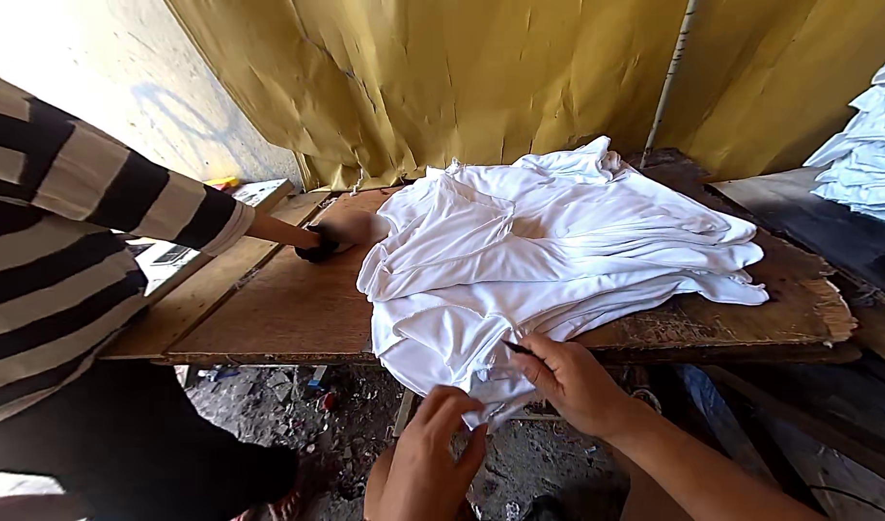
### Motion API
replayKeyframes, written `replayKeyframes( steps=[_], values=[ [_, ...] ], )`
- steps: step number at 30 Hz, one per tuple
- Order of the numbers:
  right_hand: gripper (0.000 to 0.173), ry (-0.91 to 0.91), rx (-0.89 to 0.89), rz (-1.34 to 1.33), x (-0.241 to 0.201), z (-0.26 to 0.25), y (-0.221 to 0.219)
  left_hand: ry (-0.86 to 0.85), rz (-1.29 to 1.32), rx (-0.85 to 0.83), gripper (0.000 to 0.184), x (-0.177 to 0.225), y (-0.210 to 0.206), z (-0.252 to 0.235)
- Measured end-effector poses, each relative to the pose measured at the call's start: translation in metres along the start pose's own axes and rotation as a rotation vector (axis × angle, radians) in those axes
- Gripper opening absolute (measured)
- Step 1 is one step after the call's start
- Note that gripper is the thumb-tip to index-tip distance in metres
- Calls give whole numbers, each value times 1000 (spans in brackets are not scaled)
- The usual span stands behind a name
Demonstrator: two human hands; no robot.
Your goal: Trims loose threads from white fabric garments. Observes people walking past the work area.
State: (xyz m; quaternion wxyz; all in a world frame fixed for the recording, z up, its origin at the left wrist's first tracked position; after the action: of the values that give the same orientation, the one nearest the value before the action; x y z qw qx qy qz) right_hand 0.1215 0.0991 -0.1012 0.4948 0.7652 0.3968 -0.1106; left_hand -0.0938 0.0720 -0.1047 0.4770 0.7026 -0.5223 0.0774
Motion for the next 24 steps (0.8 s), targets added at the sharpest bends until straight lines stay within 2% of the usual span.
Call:
replayKeyframes(
  steps=[2,3,8,11,13,16,18,19,20,22,24],
  values=[
    [45,-13,46,-58,7,3,0,-36,-193,104,34,-6,-3,-11],
    [48,0,70,-55,7,5,-1,-63,-243,130,37,-12,-5,-17],
    [34,165,171,163,-1,9,-9,-147,-286,258,21,-19,-4,-32],
    [17,157,207,148,7,4,-12,-204,-253,287,17,-22,2,-36],
    [16,25,158,-22,11,0,-7,-158,-133,269,20,-28,6,-39],
    [14,-134,143,-291,18,-8,3,0,280,267,19,-37,11,-45],
    [11,-186,182,-341,22,-13,10,140,534,271,16,-39,13,-54],
    [10,-219,198,-323,23,-15,12,192,557,267,16,-40,13,-59],
    [10,-256,198,-280,25,-18,13,212,488,255,16,-41,12,-64],
    [11,-312,175,-153,26,-23,15,155,184,234,12,-44,6,-71],
    [13,-272,212,1,22,-25,12,67,-96,234,9,-42,-3,-75]
  ],
)
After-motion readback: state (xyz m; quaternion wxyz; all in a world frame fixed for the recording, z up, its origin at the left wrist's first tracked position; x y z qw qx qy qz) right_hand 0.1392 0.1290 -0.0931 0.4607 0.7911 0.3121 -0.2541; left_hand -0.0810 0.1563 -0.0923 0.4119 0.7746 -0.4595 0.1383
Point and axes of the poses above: each hand's wrist, its own z-axis away from the middle knuckle, its own y-axis out of the back of the hand, x = y × z, the point moved 2 cm from there along -z, towards the middle knuckle, and after that the axes turned 9 degrees about z, right-handed, at the moved point
